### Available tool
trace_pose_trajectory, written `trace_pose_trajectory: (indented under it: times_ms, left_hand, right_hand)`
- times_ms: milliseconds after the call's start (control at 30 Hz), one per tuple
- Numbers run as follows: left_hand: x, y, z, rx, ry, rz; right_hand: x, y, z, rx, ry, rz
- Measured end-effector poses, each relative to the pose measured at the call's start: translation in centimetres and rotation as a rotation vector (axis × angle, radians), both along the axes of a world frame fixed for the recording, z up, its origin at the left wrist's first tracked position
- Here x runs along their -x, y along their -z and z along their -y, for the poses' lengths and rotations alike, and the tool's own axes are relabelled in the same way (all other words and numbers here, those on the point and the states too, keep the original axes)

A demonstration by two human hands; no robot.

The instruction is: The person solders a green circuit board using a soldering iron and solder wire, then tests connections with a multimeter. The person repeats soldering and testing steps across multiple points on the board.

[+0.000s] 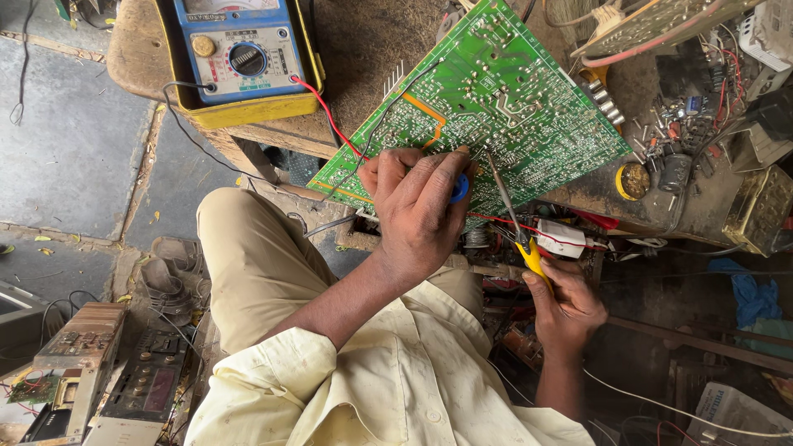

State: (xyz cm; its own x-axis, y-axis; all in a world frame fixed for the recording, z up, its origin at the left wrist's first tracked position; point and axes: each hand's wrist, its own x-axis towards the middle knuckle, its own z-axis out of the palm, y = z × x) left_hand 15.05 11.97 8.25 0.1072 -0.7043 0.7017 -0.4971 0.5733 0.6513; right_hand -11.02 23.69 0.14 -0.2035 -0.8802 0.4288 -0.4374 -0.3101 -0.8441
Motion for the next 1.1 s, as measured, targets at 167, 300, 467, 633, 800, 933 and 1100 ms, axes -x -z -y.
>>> trace_pose_trajectory:
  times_ms: [167, 300, 467, 633, 800, 933, 1100]
  left_hand:
    - [0.1, 0.0, 0.1, -0.013, -0.008, 0.014]
    - [0.1, 0.1, 0.1, -0.017, -0.010, 0.021]
    - [0.0, 0.2, 0.2, -0.029, 0.001, 0.024]
    - [0.0, 0.1, 0.3, -0.017, 0.005, 0.013]
    - [0.0, 0.1, 0.2, -0.026, 0.006, 0.006]
    - [0.0, 0.0, 0.2, -0.037, -0.002, 0.011]
    - [0.1, -0.2, 0.3, -0.031, -0.004, 0.007]
  right_hand:
    - [0.1, -0.1, 0.2, 0.009, -0.018, -0.006]
    - [0.0, -0.2, 0.1, 0.000, -0.013, -0.012]
    - [-0.2, -0.1, 0.3, 0.010, -0.006, -0.048]
    - [-0.3, -0.2, 0.2, 0.013, -0.006, -0.039]
    - [-0.3, -0.2, 0.1, 0.001, 0.002, -0.051]
    - [-0.4, -0.4, 0.2, 0.007, -0.008, -0.048]
    - [-1.1, -1.1, 0.2, 0.033, 0.029, -0.165]
